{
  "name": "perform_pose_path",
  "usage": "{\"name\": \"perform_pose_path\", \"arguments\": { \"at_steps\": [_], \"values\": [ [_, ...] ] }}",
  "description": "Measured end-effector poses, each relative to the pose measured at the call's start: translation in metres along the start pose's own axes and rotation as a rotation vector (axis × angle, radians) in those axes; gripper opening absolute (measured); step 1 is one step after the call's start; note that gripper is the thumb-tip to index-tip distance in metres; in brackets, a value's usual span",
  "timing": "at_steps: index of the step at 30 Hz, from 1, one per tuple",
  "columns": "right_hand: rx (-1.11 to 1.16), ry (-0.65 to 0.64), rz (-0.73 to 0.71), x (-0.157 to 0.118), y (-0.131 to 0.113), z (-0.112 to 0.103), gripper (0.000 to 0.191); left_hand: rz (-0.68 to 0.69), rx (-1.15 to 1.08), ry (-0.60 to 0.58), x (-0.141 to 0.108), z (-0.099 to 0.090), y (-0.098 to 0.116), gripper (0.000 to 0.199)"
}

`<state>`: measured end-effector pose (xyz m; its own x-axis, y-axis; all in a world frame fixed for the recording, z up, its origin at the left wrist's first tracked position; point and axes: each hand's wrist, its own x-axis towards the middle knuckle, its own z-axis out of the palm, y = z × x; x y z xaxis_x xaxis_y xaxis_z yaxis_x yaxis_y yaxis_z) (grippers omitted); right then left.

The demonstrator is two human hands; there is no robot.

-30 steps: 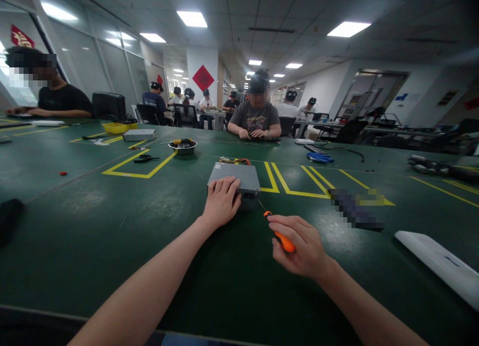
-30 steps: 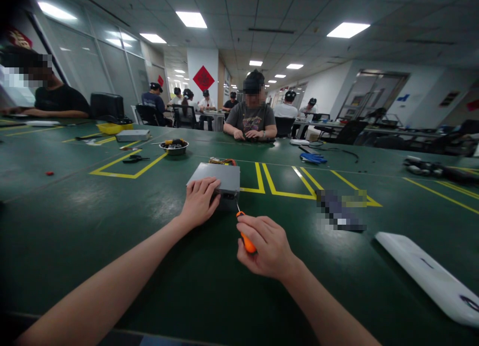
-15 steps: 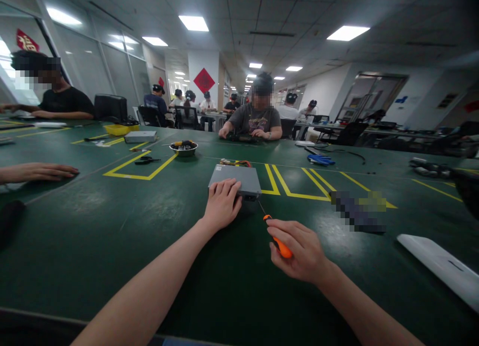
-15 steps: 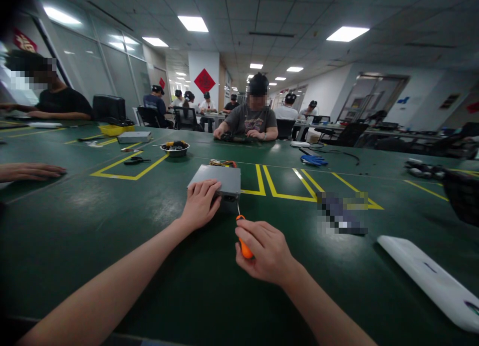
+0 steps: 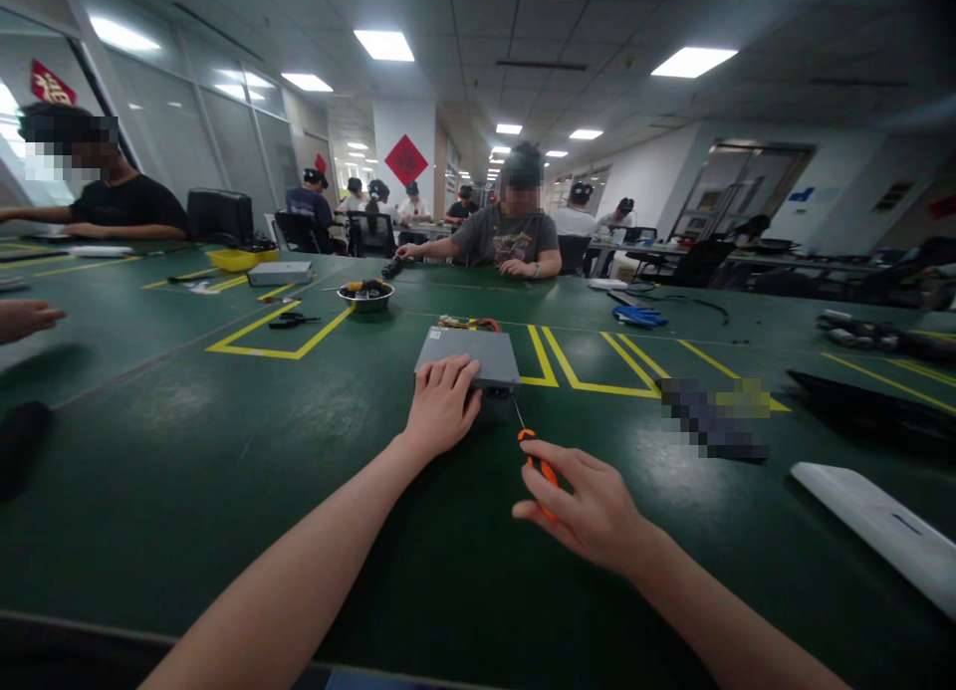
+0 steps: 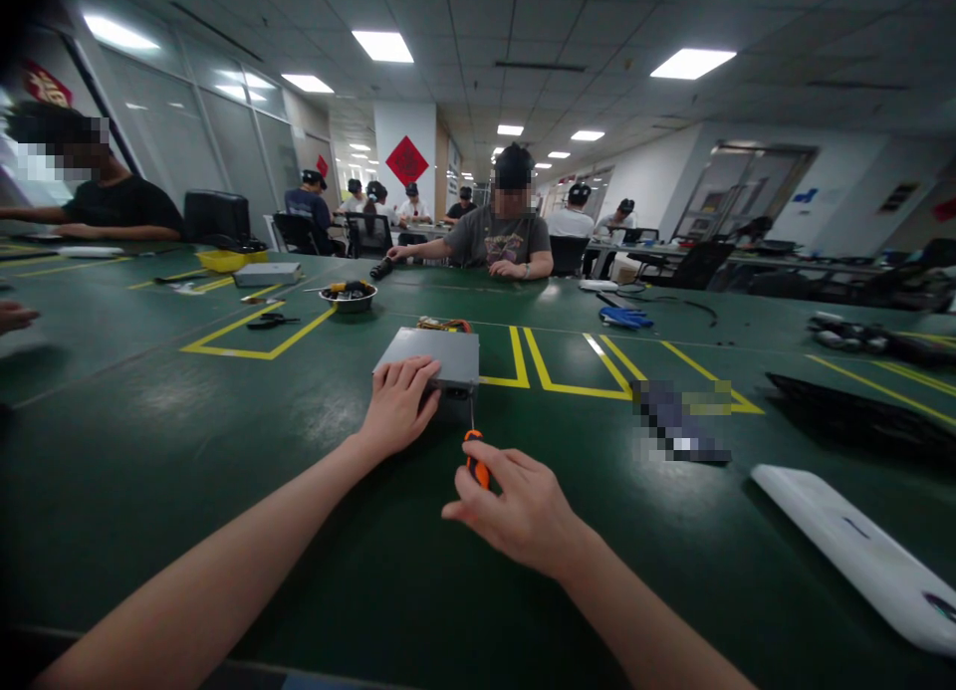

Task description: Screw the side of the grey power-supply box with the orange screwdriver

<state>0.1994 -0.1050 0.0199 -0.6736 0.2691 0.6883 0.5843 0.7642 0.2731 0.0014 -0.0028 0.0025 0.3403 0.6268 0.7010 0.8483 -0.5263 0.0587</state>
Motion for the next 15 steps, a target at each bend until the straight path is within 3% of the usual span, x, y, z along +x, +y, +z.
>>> {"name": "perform_pose_path", "arguments": {
  "at_steps": [6,11,15],
  "values": [
    [0.103,-0.063,0.005,-0.0018,-0.0025,-0.0004,0.036,0.001,0.005,-0.005,-0.0002,0.0008,-0.0006,0.034],
    [0.155,0.071,0.093,-0.0040,-0.0001,0.0038,0.028,0.000,0.002,-0.001,-0.0001,0.0011,-0.0008,0.036],
    [0.202,0.063,0.153,-0.0044,-0.0010,0.0034,0.024,-0.005,0.003,-0.004,-0.0001,0.0002,-0.0006,0.036]
  ]
}}
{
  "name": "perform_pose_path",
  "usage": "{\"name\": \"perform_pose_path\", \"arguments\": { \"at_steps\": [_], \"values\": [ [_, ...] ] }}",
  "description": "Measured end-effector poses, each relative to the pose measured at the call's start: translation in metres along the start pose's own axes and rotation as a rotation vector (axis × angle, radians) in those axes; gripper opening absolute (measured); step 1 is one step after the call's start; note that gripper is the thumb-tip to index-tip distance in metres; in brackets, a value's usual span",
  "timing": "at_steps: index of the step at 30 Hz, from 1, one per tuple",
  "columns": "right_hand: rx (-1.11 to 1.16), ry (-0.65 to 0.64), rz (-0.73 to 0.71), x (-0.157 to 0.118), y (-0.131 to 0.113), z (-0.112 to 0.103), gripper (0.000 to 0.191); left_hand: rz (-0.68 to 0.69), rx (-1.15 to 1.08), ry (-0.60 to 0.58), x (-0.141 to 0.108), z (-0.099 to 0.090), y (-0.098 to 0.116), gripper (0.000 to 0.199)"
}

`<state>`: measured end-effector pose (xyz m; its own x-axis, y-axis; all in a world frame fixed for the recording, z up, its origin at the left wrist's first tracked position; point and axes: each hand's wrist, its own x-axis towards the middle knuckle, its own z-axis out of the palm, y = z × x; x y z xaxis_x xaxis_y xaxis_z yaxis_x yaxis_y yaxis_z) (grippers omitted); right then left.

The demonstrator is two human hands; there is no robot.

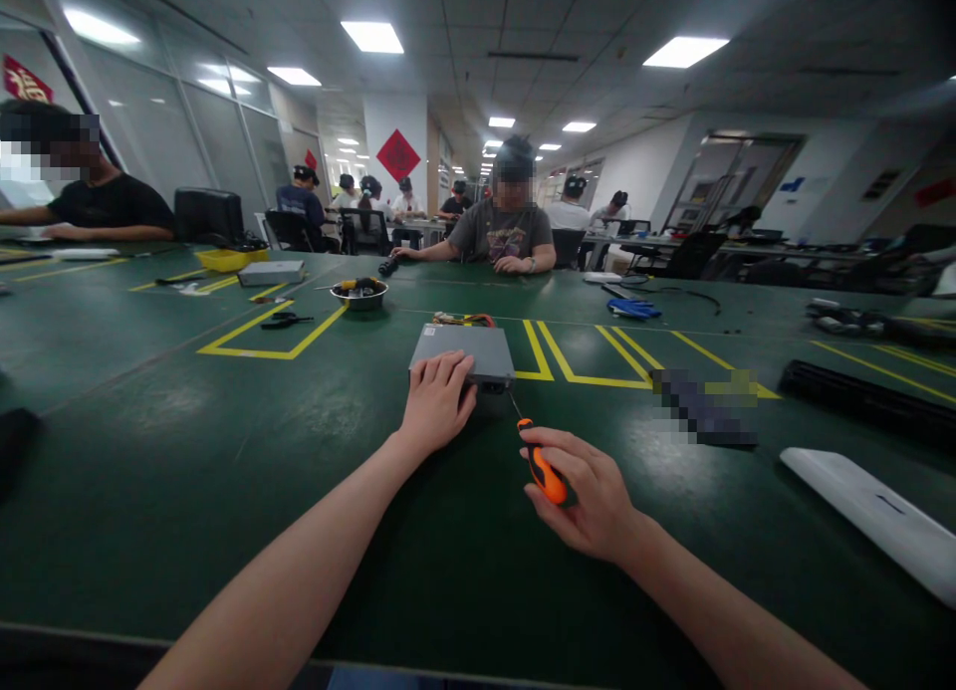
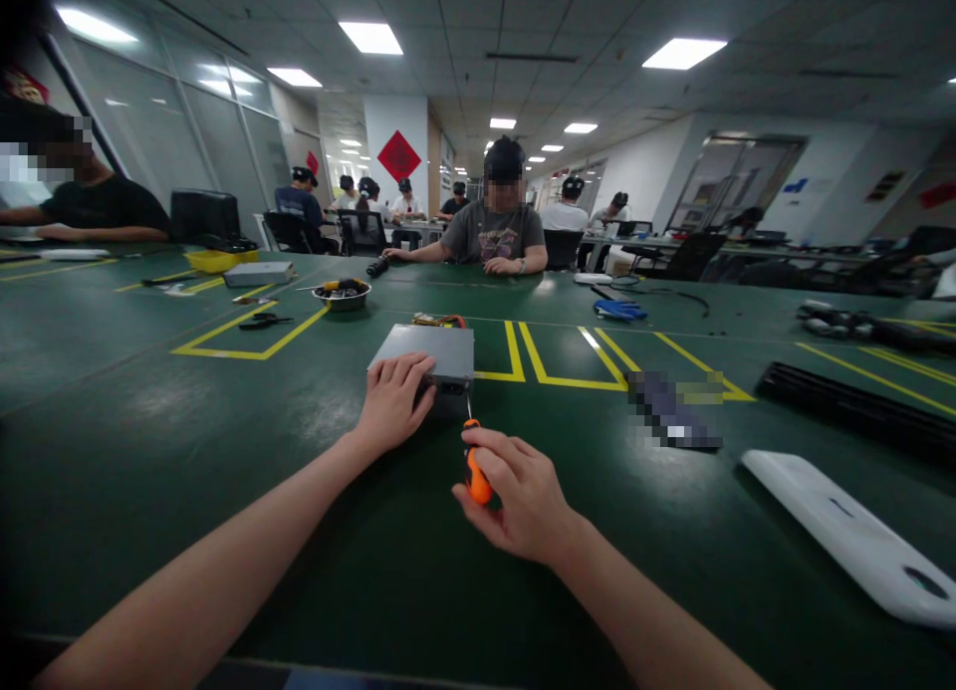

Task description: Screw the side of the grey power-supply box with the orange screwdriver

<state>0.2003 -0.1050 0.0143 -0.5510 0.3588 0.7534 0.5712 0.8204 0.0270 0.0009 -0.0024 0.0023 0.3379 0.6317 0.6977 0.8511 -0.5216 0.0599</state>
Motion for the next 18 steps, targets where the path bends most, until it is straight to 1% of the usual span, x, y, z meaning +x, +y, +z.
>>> {"name": "perform_pose_path", "arguments": {
  "at_steps": [3,6,8,9,11,13,15,18],
  "values": [
    [-0.030,-0.062,0.027,0.003,-0.006,-0.003,0.026,0.001,-0.008,-0.002,0.000,-0.001,0.000,0.036],
    [0.008,-0.128,0.072,0.009,-0.012,-0.008,0.032,0.002,-0.020,-0.001,0.000,0.000,0.000,0.037],
    [0.017,-0.166,0.057,0.011,-0.010,-0.009,0.033,0.002,-0.022,0.000,0.000,0.001,0.000,0.037],
    [0.002,-0.173,0.020,0.011,-0.008,-0.009,0.033,0.002,-0.022,0.002,0.000,0.002,-0.001,0.037],
    [-0.040,-0.148,-0.085,0.009,-0.002,-0.007,0.033,0.001,-0.021,0.004,0.000,0.002,-0.001,0.037],
    [-0.072,-0.070,-0.182,0.004,0.003,-0.003,0.032,0.001,-0.021,0.004,0.000,0.002,-0.001,0.036],
    [-0.070,-0.052,-0.201,-0.001,0.005,0.002,0.026,0.005,-0.020,0.003,0.000,0.002,-0.001,0.036],
    [-0.062,-0.063,-0.163,-0.007,0.002,0.006,0.023,0.005,-0.018,0.006,0.000,0.001,0.000,0.037]
  ]
}}
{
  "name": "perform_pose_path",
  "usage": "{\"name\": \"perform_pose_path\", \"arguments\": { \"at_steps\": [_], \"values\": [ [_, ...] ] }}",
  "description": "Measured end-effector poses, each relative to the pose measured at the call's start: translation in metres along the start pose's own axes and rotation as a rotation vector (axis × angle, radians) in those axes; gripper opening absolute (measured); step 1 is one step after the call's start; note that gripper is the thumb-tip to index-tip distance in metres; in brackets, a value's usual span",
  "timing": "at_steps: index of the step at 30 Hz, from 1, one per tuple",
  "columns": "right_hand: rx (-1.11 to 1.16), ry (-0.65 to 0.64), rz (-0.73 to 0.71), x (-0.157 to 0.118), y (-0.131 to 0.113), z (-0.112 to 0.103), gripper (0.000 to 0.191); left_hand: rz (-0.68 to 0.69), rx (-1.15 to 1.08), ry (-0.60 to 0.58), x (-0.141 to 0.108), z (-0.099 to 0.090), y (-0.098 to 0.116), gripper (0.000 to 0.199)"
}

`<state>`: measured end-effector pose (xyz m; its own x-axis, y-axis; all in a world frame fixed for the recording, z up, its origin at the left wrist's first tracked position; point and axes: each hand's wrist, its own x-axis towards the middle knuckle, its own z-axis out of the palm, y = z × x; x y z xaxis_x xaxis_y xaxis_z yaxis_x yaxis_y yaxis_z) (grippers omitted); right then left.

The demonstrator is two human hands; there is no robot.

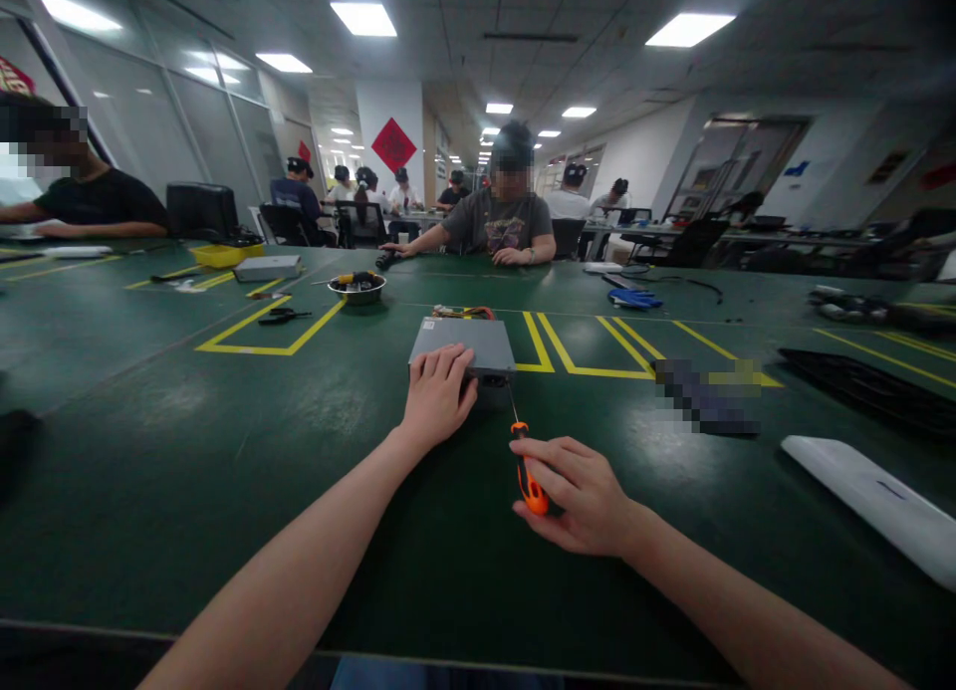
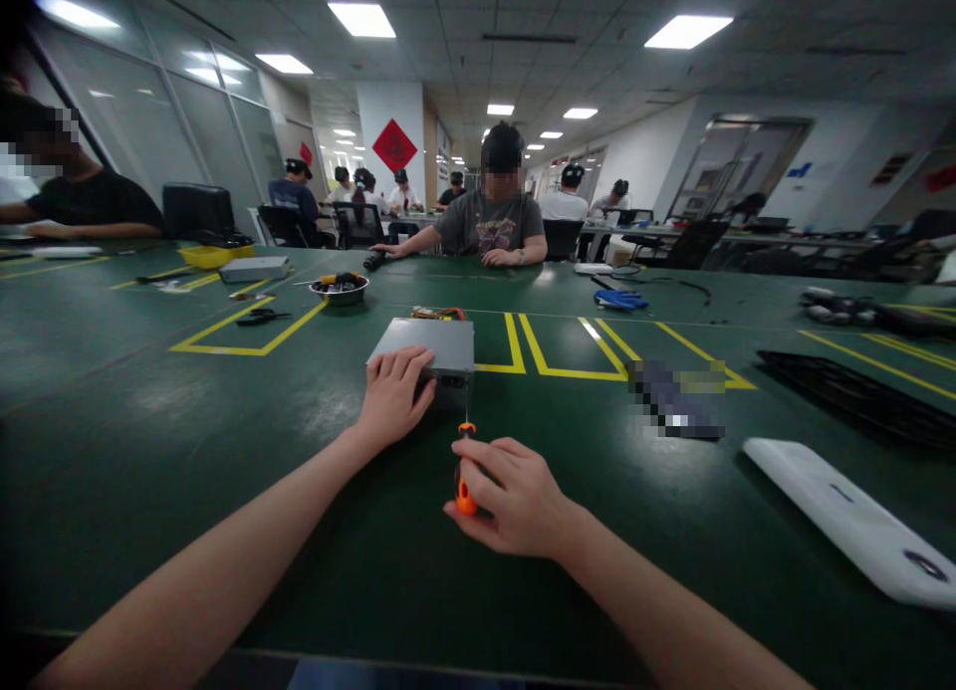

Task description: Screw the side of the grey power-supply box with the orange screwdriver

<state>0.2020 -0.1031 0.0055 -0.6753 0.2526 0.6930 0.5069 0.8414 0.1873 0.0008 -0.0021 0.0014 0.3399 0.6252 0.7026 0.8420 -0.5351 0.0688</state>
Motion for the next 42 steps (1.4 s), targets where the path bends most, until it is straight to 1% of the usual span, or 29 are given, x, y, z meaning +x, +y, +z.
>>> {"name": "perform_pose_path", "arguments": {
  "at_steps": [4,6,10,14,16,18,20,22,25,31,38,42],
  "values": [
    [-0.005,-0.090,0.034,-0.001,-0.002,-0.004,0.033,-0.005,-0.003,-0.002,0.000,0.000,0.001,0.037],
    [0.013,-0.107,0.032,0.000,-0.002,-0.006,0.036,-0.007,-0.006,-0.006,0.000,0.000,0.001,0.037],
    [0.029,-0.045,0.013,0.002,-0.001,-0.002,0.034,-0.008,-0.004,-0.004,0.000,0.000,0.000,0.036],
    [0.058,0.036,0.044,0.003,-0.002,0.003,0.035,-0.006,-0.001,-0.006,0.000,0.001,0.000,0.036],
    [0.078,0.025,0.072,0.003,-0.004,0.003,0.034,-0.007,-0.001,-0.008,0.000,0.000,0.000,0.036],
    [0.080,-0.020,0.077,0.004,-0.004,0.000,0.035,-0.008,-0.002,-0.007,0.000,0.000,0.000,0.036],
    [0.051,-0.072,0.042,0.006,-0.005,-0.003,0.035,-0.007,-0.003,-0.007,0.000,0.000,0.000,0.036],
    [0.009,-0.094,-0.003,0.008,-0.004,-0.005,0.032,-0.006,-0.004,-0.008,0.000,-0.001,0.001,0.036],
    [-0.008,-0.060,-0.022,0.009,-0.003,-0.003,0.029,-0.009,-0.004,-0.008,0.000,-0.001,0.001,0.036],
    [0.034,-0.013,0.005,0.004,-0.001,0.001,0.026,-0.010,-0.001,-0.012,0.001,-0.002,0.001,0.036],
    [-0.025,-0.111,-0.031,0.001,0.001,-0.006,0.029,-0.007,-0.009,-0.003,0.000,-0.004,0.002,0.037],
    [0.020,-0.111,-0.019,0.000,0.001,-0.005,0.029,-0.010,-0.015,-0.003,-0.001,-0.003,0.002,0.038]
  ]
}}
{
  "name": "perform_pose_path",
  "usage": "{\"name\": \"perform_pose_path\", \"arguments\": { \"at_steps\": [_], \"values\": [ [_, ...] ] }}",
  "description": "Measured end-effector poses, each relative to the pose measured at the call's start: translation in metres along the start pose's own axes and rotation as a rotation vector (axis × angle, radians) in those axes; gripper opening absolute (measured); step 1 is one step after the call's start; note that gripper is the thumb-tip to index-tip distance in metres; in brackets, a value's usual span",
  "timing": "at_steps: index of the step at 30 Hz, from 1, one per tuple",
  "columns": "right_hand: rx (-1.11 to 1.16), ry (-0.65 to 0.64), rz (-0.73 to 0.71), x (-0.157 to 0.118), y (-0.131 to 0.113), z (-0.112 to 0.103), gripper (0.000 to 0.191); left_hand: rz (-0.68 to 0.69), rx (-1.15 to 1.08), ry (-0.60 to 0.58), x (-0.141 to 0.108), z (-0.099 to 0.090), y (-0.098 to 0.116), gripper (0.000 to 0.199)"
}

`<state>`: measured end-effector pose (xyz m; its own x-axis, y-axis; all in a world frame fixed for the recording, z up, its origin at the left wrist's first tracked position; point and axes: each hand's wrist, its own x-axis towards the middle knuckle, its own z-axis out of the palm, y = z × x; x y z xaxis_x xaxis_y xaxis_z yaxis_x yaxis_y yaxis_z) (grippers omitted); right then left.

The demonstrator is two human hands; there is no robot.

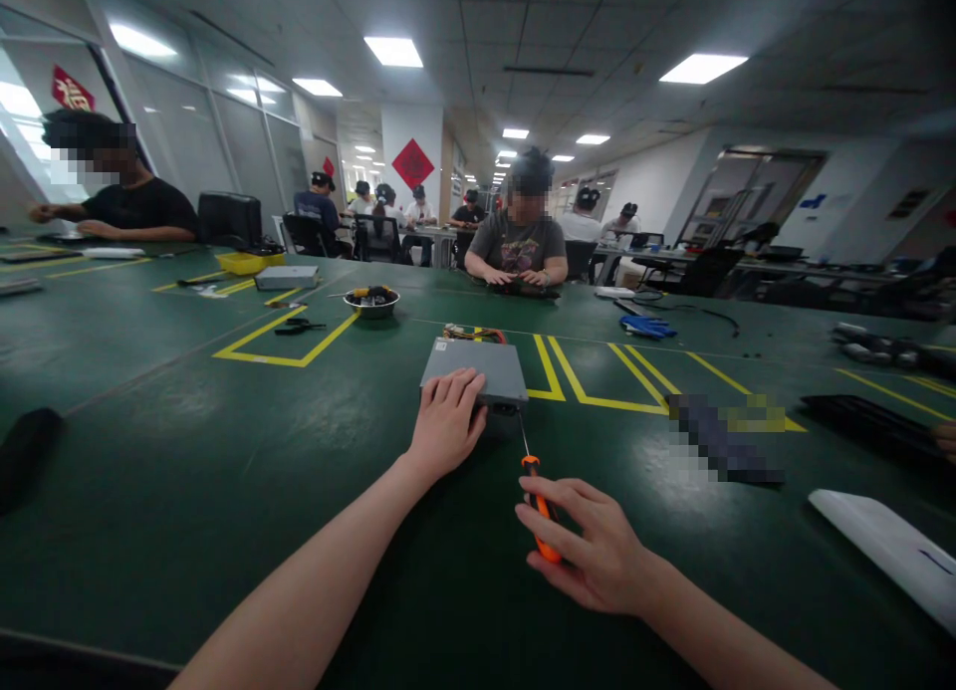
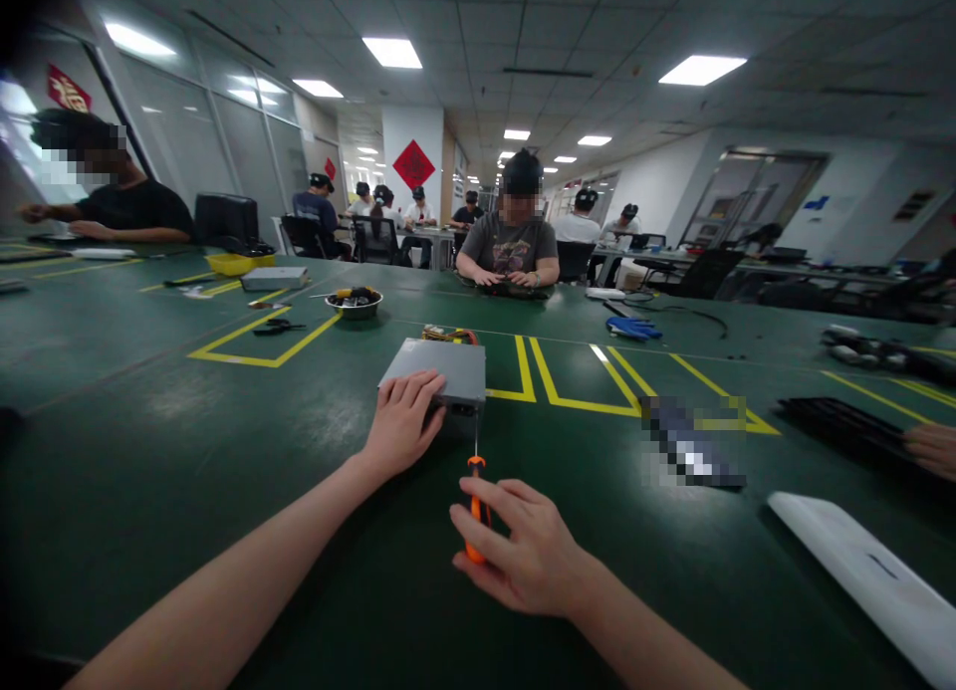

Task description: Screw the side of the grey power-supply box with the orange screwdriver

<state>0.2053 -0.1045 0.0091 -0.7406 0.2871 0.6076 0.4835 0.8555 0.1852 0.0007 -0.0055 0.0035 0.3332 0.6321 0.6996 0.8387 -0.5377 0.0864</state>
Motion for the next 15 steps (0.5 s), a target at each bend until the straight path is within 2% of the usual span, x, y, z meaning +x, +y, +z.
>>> {"name": "perform_pose_path", "arguments": {
  "at_steps": [7,10,15],
  "values": [
    [0.109,-0.004,0.063,-0.0014,-0.0006,-0.0052,0.035,0.023,0.007,-0.036,-0.0015,-0.0032,-0.0006,0.040],
    [0.069,-0.008,0.044,-0.0011,-0.0011,-0.0059,0.034,0.026,0.010,-0.046,-0.0016,-0.0036,-0.0011,0.040],
    [0.015,0.064,0.058,0.0007,-0.0039,0.0009,0.031,0.034,-0.002,-0.053,-0.0016,-0.0027,-0.0021,0.041]
  ]
}}
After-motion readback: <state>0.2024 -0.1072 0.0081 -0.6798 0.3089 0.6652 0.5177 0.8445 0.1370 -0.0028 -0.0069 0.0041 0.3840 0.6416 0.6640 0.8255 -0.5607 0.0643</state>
